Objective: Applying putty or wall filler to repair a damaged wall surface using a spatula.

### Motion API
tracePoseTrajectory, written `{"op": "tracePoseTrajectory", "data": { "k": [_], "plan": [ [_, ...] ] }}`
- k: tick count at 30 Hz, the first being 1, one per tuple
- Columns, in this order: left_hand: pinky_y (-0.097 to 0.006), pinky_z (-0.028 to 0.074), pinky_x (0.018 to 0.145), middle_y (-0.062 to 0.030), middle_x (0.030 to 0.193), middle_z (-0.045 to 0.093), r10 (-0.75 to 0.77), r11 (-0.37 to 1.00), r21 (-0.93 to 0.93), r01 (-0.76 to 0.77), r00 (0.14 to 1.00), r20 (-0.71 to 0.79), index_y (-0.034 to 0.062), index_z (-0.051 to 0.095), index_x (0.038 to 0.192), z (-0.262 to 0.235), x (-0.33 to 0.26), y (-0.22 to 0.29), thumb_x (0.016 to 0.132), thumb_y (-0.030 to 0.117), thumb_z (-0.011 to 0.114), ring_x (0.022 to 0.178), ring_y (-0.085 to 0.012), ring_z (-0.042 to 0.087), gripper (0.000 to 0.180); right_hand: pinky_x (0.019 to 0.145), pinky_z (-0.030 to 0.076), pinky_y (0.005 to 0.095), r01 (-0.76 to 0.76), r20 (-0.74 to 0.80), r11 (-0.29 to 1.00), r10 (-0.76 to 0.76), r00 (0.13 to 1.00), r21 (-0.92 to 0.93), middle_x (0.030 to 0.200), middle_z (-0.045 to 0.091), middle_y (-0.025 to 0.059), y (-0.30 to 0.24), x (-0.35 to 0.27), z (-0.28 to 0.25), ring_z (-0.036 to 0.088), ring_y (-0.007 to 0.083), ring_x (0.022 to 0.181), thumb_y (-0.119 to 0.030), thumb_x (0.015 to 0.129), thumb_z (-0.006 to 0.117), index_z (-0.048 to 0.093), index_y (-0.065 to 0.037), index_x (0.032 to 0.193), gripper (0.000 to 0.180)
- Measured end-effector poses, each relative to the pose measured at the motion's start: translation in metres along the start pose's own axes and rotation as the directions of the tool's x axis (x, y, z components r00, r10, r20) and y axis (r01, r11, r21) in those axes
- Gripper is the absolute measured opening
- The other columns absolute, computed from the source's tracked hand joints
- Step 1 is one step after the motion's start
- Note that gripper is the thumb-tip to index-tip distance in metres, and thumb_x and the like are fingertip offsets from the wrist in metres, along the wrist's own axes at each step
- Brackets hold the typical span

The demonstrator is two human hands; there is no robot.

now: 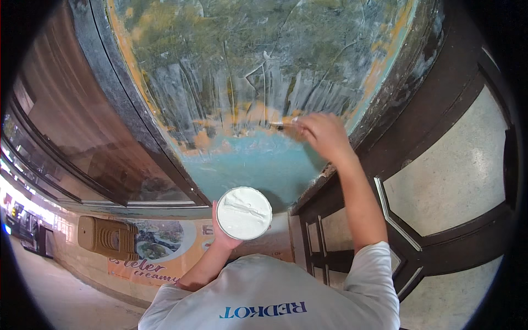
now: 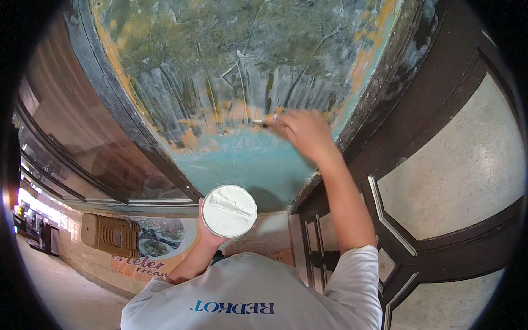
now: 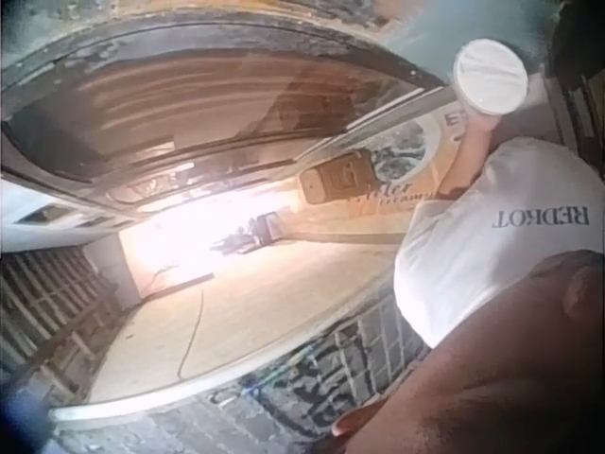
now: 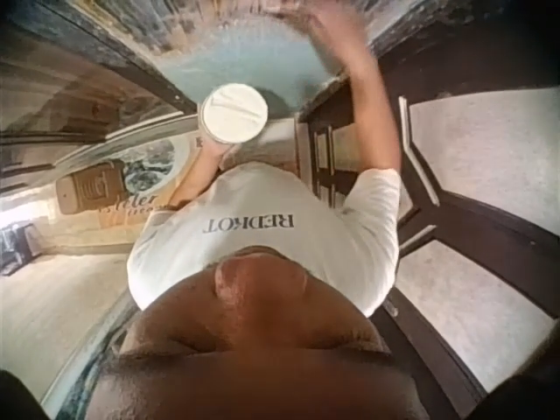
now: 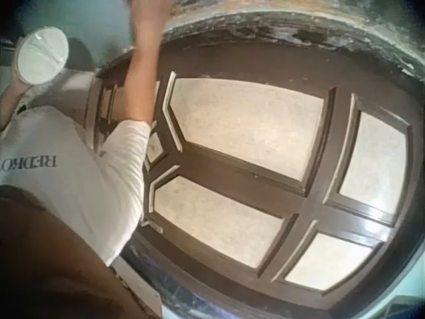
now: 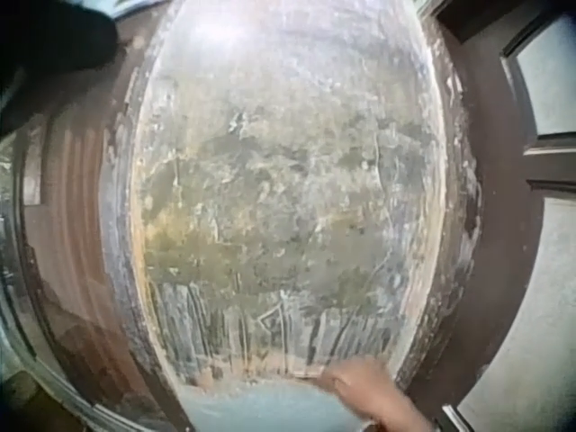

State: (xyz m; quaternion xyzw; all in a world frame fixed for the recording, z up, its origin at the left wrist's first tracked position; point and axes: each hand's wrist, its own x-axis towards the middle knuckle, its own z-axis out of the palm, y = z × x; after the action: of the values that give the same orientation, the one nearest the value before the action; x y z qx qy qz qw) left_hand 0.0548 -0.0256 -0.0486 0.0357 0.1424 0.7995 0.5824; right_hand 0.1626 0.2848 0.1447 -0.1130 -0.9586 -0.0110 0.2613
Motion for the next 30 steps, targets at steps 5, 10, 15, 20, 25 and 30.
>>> {"op": "tracePoseTrajectory", "data": {
  "k": [5, 10, 15, 20, 25, 30],
  "plan": [
    [-0.072, 0.031, 0.114, -0.015, 0.162, 0.037, -0.049, 0.994, -0.098, 0.054, 0.997, 0.056, 0.0178, 0.037, 0.158, 0.014, 0.001, -0.007, 0.094, 0.076, 0.036, 0.145, -0.0463, 0.038, 0.086, 0.085, 0.053, 0.0456, -0.003, -0.287, 0.999, -0.009, 0.958, -0.04, 0.11, 0.072, 0.0097, 0.01, 0.044, -0.1, 0.066, 0.034, 0.104, -0.016, 0.09, 0.068, 0.071, -0.012, 0.118, 0.029],
    [-0.078, 0.028, 0.11, -0.013, 0.161, 0.039, -0.057, 0.997, -0.06, 0.057, 0.998, 0.012, 0.0209, 0.042, 0.155, 0.017, -0.001, -0.009, 0.094, 0.074, 0.04, 0.145, -0.0449, 0.038, 0.081, 0.094, 0.053, 0.0416, 0.012, -0.575, 0.98, -0.128, 0.808, -0.201, 0.118, 0.072, 0.0098, 0.013, 0.034, -0.092, 0.065, 0.034, 0.113, 0.0, 0.083, 0.066, 0.073, -0.014, 0.121, 0.04],
    [-0.079, 0.028, 0.11, -0.0131, 0.161, 0.039, -0.062, 0.996, -0.069, 0.062, 0.998, 0.009, 0.0205, 0.042, 0.156, 0.007, 0.005, -0.017, 0.093, 0.075, 0.042, 0.144, -0.0457, 0.039, 0.083, 0.109, 0.043, 0.0545, -0.008, -0.48, 0.964, -0.125, 0.868, -0.265, 0.138, 0.064, 0.0097, 0.037, -0.011, 0.032, 0.055, 0.0359, 0.134, -0.005, 0.085, 0.064, 0.069, -0.017, 0.13, 0.046],
    [-0.085, 0.025, 0.107, -0.0132, 0.162, 0.037, -0.084, 0.996, -0.044, 0.083, 0.996, -0.006, 0.0213, 0.041, 0.156, 0.013, -0.001, -0.014, 0.093, 0.075, 0.042, 0.144, -0.0476, 0.038, 0.083, 0.113, 0.038, 0.0561, -0.026, -0.393, 0.992, -0.025, 0.919, -0.125, 0.137, 0.063, 0.0117, 0.017, -0.085, 0.103, 0.051, 0.0368, 0.138, -0.005, 0.085, 0.062, 0.069, -0.017, 0.129, 0.046],
    [-0.086, 0.025, 0.105, -0.0134, 0.162, 0.038, -0.065, 0.998, -0.018, 0.065, 0.998, -0.027, 0.021, 0.042, 0.156, 0.01, 0.0, -0.014, 0.093, 0.075, 0.041, 0.144, -0.0484, 0.037, 0.083, 0.1, 0.047, 0.0489, -0.06, -0.278, 0.998, 0.068, 0.958, 0.037, 0.12, 0.071, 0.0053, 0.008, -0.116, 0.095, 0.063, 0.0297, 0.121, -0.008, 0.086, 0.063, 0.073, -0.019, 0.12, 0.037],
    [-0.084, 0.028, 0.106, -0.0136, 0.162, 0.038, -0.056, 0.998, -0.04, 0.057, 0.998, 0.014, 0.0204, 0.041, 0.156, 0.023, 0.007, -0.019, 0.094, 0.075, 0.04, 0.144, -0.0474, 0.038, 0.082, 0.076, 0.052, 0.0495, -0.092, 0.001, 0.991, 0.093, 0.996, -0.1, 0.094, 0.072, 0.0107, 0.037, -0.054, -0.006, 0.069, 0.0351, 0.088, -0.019, 0.092, 0.061, 0.072, -0.017, 0.112, 0.022]
  ]
}}
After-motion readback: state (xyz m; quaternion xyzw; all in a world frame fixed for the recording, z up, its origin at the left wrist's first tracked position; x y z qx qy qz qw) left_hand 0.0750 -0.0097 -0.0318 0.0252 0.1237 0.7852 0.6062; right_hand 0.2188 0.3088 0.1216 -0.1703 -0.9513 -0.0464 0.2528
